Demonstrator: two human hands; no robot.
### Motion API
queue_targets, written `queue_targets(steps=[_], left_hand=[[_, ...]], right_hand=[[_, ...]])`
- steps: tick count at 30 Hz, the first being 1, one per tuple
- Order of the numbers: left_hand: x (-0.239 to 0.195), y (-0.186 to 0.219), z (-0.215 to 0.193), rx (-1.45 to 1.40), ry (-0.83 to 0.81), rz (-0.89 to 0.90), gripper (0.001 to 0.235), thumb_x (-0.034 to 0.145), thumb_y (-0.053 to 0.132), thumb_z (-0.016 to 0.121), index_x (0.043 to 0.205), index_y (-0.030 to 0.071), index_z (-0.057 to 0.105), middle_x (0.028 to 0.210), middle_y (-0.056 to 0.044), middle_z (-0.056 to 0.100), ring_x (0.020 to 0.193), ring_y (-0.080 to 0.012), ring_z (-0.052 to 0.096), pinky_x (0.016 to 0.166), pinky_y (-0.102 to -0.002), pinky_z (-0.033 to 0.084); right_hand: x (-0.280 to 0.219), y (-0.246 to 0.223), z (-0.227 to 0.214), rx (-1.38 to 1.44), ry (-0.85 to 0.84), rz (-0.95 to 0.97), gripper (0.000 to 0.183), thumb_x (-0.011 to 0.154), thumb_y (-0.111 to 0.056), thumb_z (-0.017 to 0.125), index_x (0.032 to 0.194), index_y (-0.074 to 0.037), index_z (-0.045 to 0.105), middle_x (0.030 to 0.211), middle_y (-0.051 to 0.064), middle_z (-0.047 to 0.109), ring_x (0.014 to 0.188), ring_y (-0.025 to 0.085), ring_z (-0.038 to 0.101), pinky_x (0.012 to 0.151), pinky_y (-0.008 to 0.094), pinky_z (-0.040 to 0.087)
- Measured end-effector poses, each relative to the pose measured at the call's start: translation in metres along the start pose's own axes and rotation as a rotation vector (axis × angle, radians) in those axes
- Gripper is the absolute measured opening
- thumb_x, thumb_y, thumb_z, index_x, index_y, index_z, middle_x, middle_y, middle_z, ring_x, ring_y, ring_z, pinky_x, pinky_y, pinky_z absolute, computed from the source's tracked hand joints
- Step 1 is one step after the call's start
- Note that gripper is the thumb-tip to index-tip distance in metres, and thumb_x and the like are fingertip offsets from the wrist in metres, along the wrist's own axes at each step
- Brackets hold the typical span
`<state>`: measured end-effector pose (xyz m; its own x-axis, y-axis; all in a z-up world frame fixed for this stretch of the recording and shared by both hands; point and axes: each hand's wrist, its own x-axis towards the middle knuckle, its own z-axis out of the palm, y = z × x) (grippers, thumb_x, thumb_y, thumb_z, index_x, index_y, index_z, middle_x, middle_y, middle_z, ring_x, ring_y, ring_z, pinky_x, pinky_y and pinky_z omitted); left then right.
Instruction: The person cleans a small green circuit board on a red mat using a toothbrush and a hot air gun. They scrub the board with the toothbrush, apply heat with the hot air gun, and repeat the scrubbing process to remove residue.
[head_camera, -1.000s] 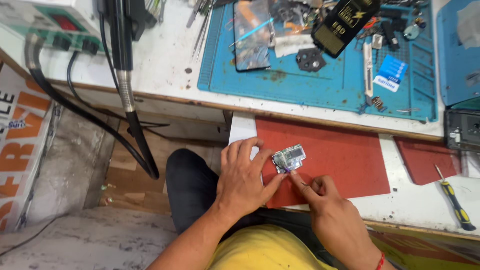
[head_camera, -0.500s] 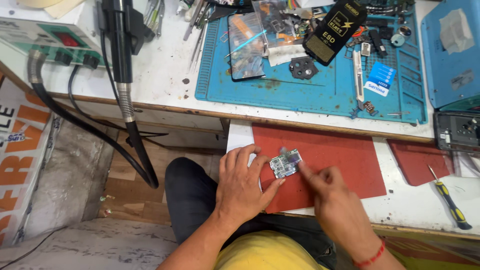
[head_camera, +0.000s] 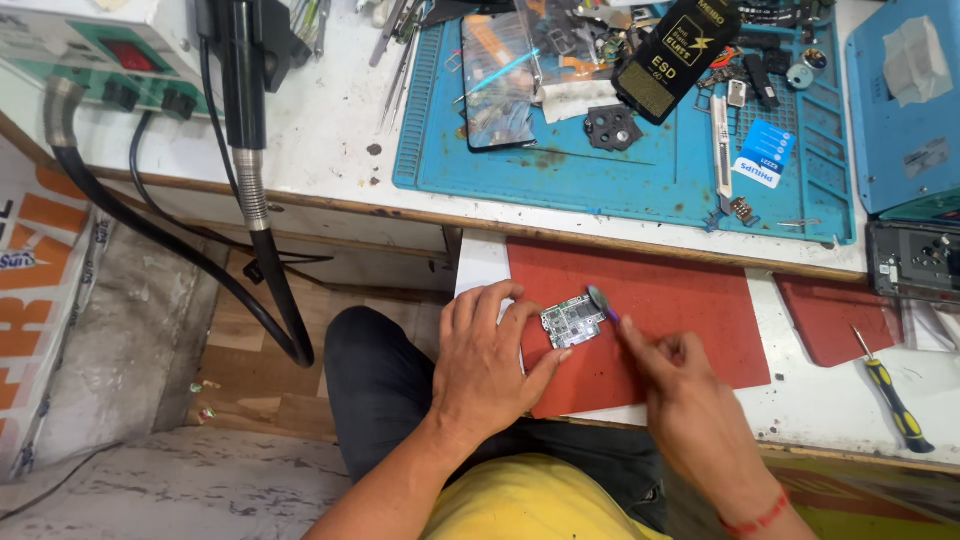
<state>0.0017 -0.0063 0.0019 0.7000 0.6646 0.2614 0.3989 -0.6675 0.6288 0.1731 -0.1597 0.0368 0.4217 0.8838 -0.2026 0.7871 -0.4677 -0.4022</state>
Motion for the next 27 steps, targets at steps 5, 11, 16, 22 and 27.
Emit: queue_targets(steps=[5,11,16,22,27], left_hand=[[0.003,-0.001,-0.003,-0.027,0.0,-0.019,0.054,0.076,0.04,0.084,0.113,0.005,0.067,0.125,-0.012,0.057,0.122,-0.0327,0.05,0.103,-0.05,0.036],[0.003,0.004,-0.003,-0.02,0.02,-0.015,0.054,0.073,0.037,0.084,0.115,0.007,0.067,0.126,-0.011,0.058,0.122,-0.0344,0.049,0.103,-0.051,0.036],[0.007,0.006,0.0,0.024,0.031,0.037,0.048,0.075,0.039,0.083,0.112,0.011,0.07,0.122,-0.011,0.059,0.117,-0.034,0.051,0.1,-0.051,0.036],[0.0,0.0,0.006,0.081,0.016,0.038,0.049,0.075,0.04,0.081,0.112,0.01,0.07,0.124,-0.013,0.059,0.117,-0.035,0.052,0.099,-0.051,0.038],[0.003,-0.011,0.024,0.161,0.088,0.016,0.053,0.063,0.047,0.083,0.107,0.019,0.075,0.122,-0.007,0.061,0.115,-0.0313,0.055,0.097,-0.051,0.041]], right_hand=[[-0.001,-0.014,0.008,-0.096,-0.079,-0.01,0.068,0.085,-0.002,0.057,0.146,-0.032,0.056,0.11,0.012,0.06,0.074,0.037,0.069,0.062,0.049,0.055],[0.007,-0.016,-0.003,-0.029,-0.132,-0.094,0.074,0.082,-0.002,0.056,0.148,-0.035,0.058,0.104,0.01,0.06,0.072,0.037,0.068,0.064,0.049,0.054],[0.006,-0.001,-0.013,0.0,0.016,-0.047,0.076,0.079,0.0,0.054,0.148,-0.03,0.058,0.106,0.012,0.06,0.074,0.037,0.067,0.063,0.048,0.055],[0.008,0.01,-0.002,-0.041,0.011,0.069,0.065,0.089,-0.006,0.053,0.148,-0.032,0.058,0.102,0.01,0.059,0.073,0.034,0.067,0.065,0.045,0.057],[0.004,0.002,0.008,0.115,0.128,-0.203,0.056,0.087,-0.007,0.054,0.139,-0.025,0.065,0.099,0.014,0.06,0.075,0.035,0.07,0.061,0.047,0.057]])
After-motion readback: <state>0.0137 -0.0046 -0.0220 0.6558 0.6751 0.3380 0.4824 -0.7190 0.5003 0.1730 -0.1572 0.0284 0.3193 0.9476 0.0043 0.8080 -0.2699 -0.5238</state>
